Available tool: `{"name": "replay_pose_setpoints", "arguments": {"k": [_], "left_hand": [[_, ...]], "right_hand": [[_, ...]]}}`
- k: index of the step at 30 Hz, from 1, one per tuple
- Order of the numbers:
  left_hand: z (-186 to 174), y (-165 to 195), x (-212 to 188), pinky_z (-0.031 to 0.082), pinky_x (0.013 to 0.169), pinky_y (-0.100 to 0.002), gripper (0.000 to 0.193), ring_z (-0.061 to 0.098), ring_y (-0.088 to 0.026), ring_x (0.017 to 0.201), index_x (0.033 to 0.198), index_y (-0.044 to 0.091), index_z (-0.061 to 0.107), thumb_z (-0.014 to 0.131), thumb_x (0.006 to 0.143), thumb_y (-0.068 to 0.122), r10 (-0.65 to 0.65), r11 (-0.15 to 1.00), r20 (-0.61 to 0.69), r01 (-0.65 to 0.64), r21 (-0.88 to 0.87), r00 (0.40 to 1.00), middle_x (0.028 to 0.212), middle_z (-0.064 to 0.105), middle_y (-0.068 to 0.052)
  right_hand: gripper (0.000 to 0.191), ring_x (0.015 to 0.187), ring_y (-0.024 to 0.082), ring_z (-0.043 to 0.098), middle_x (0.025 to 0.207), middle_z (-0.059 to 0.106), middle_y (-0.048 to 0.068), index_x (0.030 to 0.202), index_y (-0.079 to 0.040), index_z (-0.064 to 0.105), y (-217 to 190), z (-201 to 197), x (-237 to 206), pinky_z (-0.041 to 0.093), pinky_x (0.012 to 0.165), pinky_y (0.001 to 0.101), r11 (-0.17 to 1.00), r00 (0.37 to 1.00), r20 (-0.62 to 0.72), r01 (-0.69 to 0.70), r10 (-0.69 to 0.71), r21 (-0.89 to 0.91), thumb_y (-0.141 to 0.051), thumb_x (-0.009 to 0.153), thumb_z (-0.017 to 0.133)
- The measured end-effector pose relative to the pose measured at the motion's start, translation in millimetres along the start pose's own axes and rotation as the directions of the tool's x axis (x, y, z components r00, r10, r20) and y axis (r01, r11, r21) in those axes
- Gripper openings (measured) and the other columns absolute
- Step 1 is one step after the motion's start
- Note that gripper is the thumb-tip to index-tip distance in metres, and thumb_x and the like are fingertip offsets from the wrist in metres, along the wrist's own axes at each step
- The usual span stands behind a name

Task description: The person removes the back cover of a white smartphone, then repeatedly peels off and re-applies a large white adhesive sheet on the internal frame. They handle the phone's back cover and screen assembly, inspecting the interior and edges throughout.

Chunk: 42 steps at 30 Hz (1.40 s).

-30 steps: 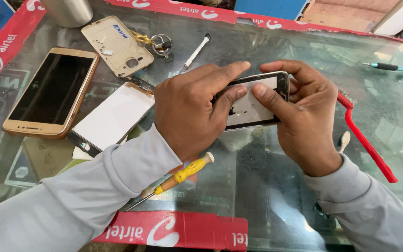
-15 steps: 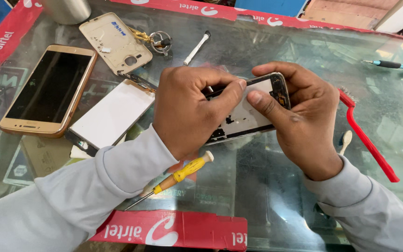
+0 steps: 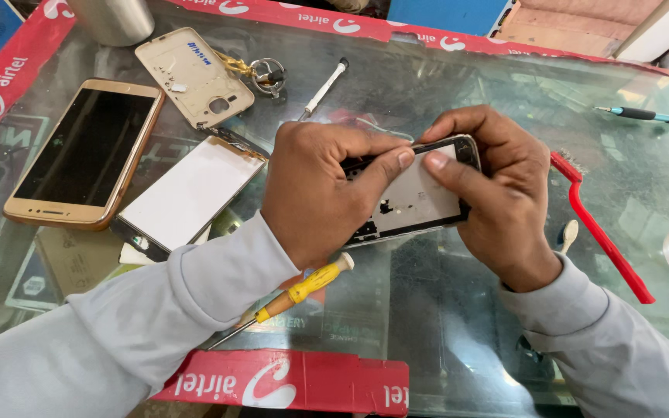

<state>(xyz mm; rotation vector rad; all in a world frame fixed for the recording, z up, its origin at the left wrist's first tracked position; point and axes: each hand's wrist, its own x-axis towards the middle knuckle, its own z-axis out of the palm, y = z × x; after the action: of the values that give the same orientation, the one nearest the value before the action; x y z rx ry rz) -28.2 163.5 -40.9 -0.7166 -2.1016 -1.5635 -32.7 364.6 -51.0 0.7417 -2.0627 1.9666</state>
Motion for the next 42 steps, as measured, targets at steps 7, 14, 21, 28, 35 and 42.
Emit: {"name": "replay_pose_setpoints", "arguments": {"k": [7, 14, 21, 28, 35, 42], "left_hand": [[0, -1, -8, 0.059, 0.07, -0.033, 0.019, 0.076, -0.026, 0.079, 0.107, 0.002, 0.076, 0.077, 0.091, 0.01, 0.22, 0.956, -0.001, -0.215, 0.198, 0.976, 0.093, 0.076, -0.014], [0, -3, -9, 0.06, 0.069, -0.031, 0.03, 0.078, -0.024, 0.081, 0.118, 0.003, 0.07, 0.081, 0.091, 0.008, 0.199, 0.967, 0.01, -0.198, 0.158, 0.98, 0.094, 0.076, -0.014], [0, -4, -11, 0.06, 0.071, -0.031, 0.029, 0.078, -0.025, 0.084, 0.119, 0.003, 0.069, 0.081, 0.094, 0.008, 0.247, 0.956, 0.003, -0.245, 0.163, 0.969, 0.099, 0.076, -0.014], [-2, -2, -12, 0.059, 0.07, -0.032, 0.029, 0.076, -0.026, 0.084, 0.122, 0.002, 0.068, 0.08, 0.096, 0.008, 0.314, 0.929, 0.014, -0.31, 0.202, 0.949, 0.103, 0.075, -0.014], [-2, 2, -8, 0.057, 0.065, -0.034, 0.013, 0.074, -0.025, 0.076, 0.103, 0.002, 0.076, 0.079, 0.091, 0.007, 0.243, 0.944, 0.006, -0.238, 0.228, 0.97, 0.09, 0.075, -0.011], [-2, -2, -11, 0.059, 0.07, -0.034, 0.009, 0.075, -0.026, 0.083, 0.1, 0.003, 0.074, 0.078, 0.093, 0.007, 0.281, 0.934, 0.01, -0.276, 0.227, 0.96, 0.094, 0.075, -0.01]], "right_hand": [[0.029, 0.071, 0.009, 0.062, 0.086, 0.072, 0.007, 0.103, 0.007, 0.073, -4, 3, 0, 0.049, 0.065, 0.0217, 0.989, 0.988, -0.109, -0.121, 0.112, -0.081, -0.01, 0.095, 0.051], [0.02, 0.071, 0.007, 0.059, 0.087, 0.072, 0.006, 0.102, 0.007, 0.074, -3, 6, 0, 0.045, 0.063, 0.0201, 0.99, 0.988, -0.135, -0.096, 0.082, -0.099, -0.009, 0.1, 0.061], [0.019, 0.07, 0.006, 0.062, 0.086, 0.072, 0.005, 0.102, 0.006, 0.073, -8, 8, 0, 0.048, 0.062, 0.0199, 0.987, 0.983, -0.148, -0.124, 0.108, -0.102, -0.009, 0.101, 0.061], [0.021, 0.07, 0.007, 0.062, 0.087, 0.072, 0.006, 0.1, 0.006, 0.073, -7, 9, 0, 0.05, 0.063, 0.0211, 0.989, 0.979, -0.162, -0.136, 0.126, -0.052, -0.007, 0.1, 0.056], [0.02, 0.077, 0.01, 0.062, 0.094, 0.072, 0.009, 0.104, 0.007, 0.07, 0, 7, 0, 0.052, 0.07, 0.0234, 0.993, 0.984, -0.134, -0.108, 0.114, 0.05, -0.004, 0.099, 0.054], [0.024, 0.073, 0.01, 0.058, 0.092, 0.072, 0.009, 0.088, 0.003, 0.063, 8, 3, -4, 0.05, 0.07, 0.0237, 0.994, 0.988, -0.129, 0.072, -0.082, -0.081, -0.009, 0.098, 0.046]]}}
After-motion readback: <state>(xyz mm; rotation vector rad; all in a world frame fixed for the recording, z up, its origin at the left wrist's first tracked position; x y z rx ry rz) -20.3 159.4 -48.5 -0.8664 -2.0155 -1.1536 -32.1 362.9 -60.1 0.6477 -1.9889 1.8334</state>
